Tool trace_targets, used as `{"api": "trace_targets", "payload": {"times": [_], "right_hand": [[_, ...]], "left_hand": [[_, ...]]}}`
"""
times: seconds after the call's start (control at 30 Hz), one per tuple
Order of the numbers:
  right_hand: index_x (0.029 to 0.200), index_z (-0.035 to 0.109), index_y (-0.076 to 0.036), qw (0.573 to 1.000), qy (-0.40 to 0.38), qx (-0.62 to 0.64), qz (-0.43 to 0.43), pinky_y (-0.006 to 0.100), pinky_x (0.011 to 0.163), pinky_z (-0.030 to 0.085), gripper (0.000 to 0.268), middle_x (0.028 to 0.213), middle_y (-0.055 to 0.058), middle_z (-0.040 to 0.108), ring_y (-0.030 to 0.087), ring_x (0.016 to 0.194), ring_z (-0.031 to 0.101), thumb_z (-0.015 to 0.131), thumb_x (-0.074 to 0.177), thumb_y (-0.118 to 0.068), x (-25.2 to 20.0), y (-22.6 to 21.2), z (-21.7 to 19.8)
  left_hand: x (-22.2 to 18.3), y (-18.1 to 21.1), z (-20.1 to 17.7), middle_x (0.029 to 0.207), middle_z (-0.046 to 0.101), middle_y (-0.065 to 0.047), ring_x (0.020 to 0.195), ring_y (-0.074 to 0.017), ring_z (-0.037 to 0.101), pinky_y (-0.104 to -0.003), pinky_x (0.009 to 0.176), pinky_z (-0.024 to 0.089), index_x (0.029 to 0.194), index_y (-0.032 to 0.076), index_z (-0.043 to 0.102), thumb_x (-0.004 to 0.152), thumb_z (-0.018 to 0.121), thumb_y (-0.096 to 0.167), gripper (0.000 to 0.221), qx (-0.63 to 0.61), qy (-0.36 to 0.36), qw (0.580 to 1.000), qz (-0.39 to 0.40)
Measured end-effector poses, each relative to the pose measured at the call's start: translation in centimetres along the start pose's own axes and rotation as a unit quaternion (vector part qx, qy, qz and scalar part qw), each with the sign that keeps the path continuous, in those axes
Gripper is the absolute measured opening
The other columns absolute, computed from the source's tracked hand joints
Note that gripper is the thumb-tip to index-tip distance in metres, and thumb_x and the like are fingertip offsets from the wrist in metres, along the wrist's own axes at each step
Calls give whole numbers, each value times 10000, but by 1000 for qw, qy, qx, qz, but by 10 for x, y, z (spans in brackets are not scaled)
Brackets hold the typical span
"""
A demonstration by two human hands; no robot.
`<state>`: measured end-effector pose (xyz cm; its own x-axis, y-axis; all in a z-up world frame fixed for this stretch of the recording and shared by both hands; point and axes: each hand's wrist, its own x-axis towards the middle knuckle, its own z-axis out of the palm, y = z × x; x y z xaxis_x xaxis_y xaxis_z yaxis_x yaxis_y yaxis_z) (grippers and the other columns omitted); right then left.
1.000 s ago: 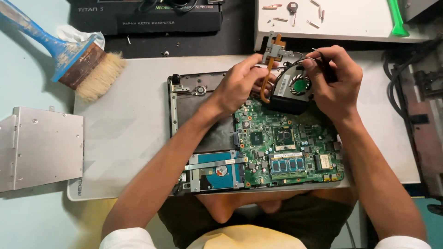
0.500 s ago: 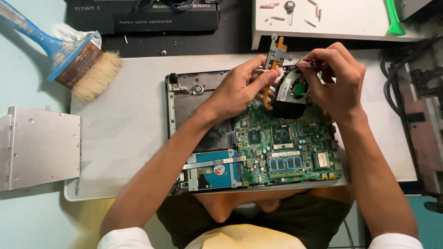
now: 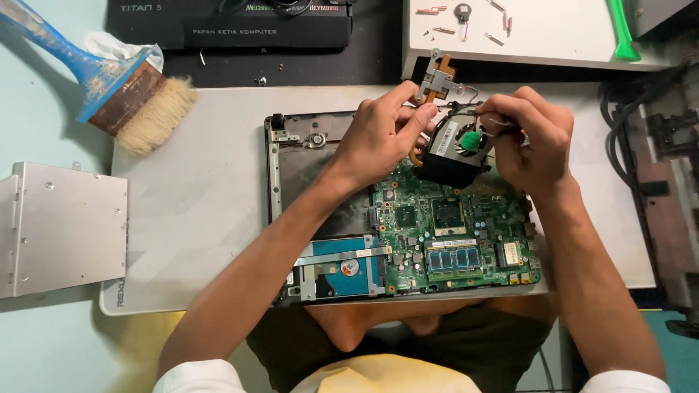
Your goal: Removing the cooling fan and heatsink assembly from a laptop motherboard using a screwdriver.
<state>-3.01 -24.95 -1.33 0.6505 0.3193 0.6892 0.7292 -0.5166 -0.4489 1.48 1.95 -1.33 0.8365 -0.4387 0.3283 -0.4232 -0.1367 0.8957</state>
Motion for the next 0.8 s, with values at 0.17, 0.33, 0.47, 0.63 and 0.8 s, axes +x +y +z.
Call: {"api": "trace_targets", "payload": {"times": [0.17, 0.33, 0.47, 0.63, 0.8], "right_hand": [[1274, 787, 139, 999, 42, 3, 21, 346, 692, 409, 325, 1027, 166, 691, 210, 786, 537, 804, 1023, 345, -6, 10, 11], [1309, 811, 128, 997, 64, -34, 7, 355, 671, 440, 324, 1061, 197, 748, 215, 770, 572, 866, 1053, 319, -6, 13, 11], [1262, 834, 105, 1000, 1, -31, -6, 361, 697, 494, 347, 1017, 166, 764, 225, 791, 639, 959, 970, 245, 2, 6, 2], [1226, 857, 96, 997, -4, -74, -1, 354, 656, 459, 295, 995, 132, 790, 197, 735, 626, 1067, 1025, 149, 5, -9, 4], [1220, 867, 114, 996, 43, -68, 34, 340, 650, 420, 255, 955, 136, 764, 189, 708, 545, 981, 1024, 231, 8, -26, 18]], "left_hand": [[-1, 2, -3, 1008, 932, -144, 771, -189, 901, -316, 620, 711, 1154, 44, 665, 1150, 669, 255, 212, -47, -29, 998, -17], [-1, 0, -3, 996, 908, -86, 742, -125, 809, -286, 624, 639, 1178, 38, 710, 1173, 666, 255, 221, -74, -56, 996, -3], [-2, 1, -2, 996, 880, -73, 764, -112, 762, -269, 620, 589, 1207, 54, 722, 1187, 660, 265, 221, -72, -57, 996, 0], [-2, 11, -3, 1011, 861, -54, 781, -96, 716, -260, 653, 525, 1276, 44, 740, 1202, 652, 242, 230, -78, -62, 995, 3], [0, 5, -9, 1097, 876, -80, 911, -111, 779, -270, 763, 611, 1266, 38, 715, 1199, 663, 231, 211, -116, -67, 991, -21]]}}
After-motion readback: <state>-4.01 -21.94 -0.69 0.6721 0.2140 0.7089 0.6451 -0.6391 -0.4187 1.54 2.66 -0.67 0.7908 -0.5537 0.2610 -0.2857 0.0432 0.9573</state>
